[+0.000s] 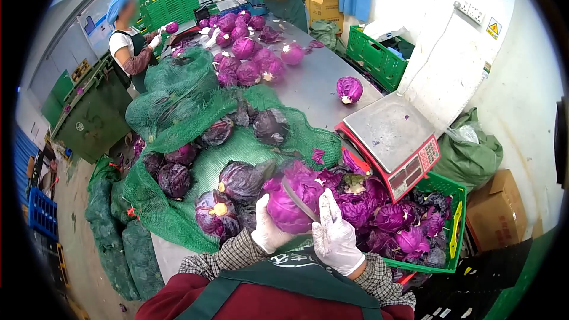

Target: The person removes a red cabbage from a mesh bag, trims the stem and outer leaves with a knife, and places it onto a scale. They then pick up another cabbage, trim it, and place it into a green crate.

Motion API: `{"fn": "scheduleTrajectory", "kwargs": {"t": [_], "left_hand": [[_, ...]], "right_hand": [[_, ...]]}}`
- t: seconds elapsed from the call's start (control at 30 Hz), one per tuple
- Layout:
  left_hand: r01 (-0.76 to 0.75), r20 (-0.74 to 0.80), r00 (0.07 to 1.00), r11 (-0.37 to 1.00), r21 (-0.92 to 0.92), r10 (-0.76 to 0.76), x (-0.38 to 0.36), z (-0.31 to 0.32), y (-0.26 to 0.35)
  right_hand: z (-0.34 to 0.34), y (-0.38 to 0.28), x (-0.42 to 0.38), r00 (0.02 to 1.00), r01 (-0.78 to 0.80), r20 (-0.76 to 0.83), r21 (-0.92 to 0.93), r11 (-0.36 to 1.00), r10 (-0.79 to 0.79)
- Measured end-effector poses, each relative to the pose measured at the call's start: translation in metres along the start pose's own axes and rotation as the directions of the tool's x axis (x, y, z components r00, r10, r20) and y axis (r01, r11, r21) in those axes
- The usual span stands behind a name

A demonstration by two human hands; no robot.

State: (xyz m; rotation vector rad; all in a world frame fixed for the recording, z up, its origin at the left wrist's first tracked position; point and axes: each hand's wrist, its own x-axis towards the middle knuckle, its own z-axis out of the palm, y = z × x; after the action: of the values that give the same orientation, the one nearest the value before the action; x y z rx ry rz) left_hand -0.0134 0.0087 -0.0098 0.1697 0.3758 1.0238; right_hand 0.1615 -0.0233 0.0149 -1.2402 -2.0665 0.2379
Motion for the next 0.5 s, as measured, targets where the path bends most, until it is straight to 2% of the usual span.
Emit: {"fn": "scheduleTrajectory", "kwargs": {"t": [0.2, 0.3, 0.5], "left_hand": [[0.012, 0.001, 1.000, 1.000, -0.010, -0.012, -0.0017, 0.0013, -0.0016], [-0.029, 0.031, 0.999, 0.999, 0.014, 0.029, -0.0009, 0.0017, -0.0043], [-0.063, -0.030, 0.997, 0.997, 0.041, 0.064, -0.0013, 0.0011, -0.0082]], "right_hand": [[0.0003, 0.0021, -0.0009, 1.000, -0.001, 0.017, 0.007, 1.000, 0.001], [-0.0008, 0.0044, 0.0003, 1.000, 0.005, 0.014, 0.006, 1.000, -0.005], [0.0040, 0.0097, 0.0023, 1.000, 0.002, -0.026, -0.006, 1.000, -0.002]]}}
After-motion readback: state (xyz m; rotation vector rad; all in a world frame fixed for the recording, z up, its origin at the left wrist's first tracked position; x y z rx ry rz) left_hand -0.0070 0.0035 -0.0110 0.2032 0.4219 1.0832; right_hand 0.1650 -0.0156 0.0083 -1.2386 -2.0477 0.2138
